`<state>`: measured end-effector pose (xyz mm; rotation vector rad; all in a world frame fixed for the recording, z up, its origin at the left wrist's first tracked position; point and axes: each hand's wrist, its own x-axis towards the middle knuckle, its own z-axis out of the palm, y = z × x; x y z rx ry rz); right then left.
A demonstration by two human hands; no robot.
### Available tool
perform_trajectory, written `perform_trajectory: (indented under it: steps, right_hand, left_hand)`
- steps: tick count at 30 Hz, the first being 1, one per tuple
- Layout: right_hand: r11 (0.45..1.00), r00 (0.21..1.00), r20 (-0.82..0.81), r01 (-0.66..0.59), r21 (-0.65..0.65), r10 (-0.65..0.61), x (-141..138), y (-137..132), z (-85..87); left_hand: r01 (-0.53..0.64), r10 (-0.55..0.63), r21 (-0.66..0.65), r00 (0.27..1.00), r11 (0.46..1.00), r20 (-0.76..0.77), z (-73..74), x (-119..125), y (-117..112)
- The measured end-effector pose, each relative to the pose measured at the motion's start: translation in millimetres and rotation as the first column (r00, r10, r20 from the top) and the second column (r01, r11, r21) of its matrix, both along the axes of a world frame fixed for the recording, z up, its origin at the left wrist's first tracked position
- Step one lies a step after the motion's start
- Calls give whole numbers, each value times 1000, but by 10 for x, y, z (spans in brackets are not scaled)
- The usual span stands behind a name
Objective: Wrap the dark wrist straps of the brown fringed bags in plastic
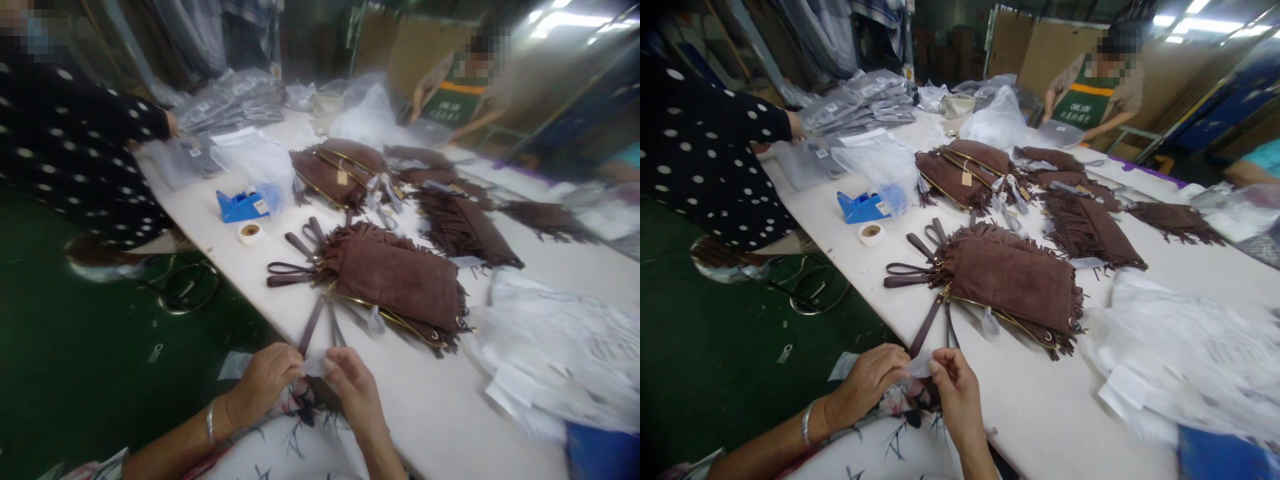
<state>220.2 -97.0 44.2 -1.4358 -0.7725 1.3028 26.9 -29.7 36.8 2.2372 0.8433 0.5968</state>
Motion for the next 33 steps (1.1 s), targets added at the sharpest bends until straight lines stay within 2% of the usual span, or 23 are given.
perform_trajectory:
  steps: [5,8,12,14,23,27,31,33]
  right_hand:
    - [1000,1000,-9,25,-6,-25,33,54,3]
    - [1000,1000,-24,3,-22,-3,54,58,20]
    - [998,996,-70,-50,-30,48,91,60,30]
    - [995,993,-63,-96,-18,95,124,67,33]
    - [939,933,104,-344,-26,345,261,154,206]
    - [938,936,65,-343,-47,346,230,161,171]
    - [948,947,66,-309,-80,314,181,158,72]
    - [966,961,106,-246,-81,254,208,164,28]
  left_hand:
    - [16,-15,-44,1000,999,23,32,9,1]
    - [-38,40,-183,999,982,8,70,12,10]
    - [-85,112,-445,993,891,35,101,25,36]
    - [-75,117,-510,992,857,51,99,29,57]
    - [-10,17,-471,1000,882,11,114,25,140]
    - [-2,-4,-465,1000,885,-12,164,40,149]
    - [-17,9,-559,1000,829,-17,152,65,140]
    - [-37,28,-596,999,802,-23,108,68,132]
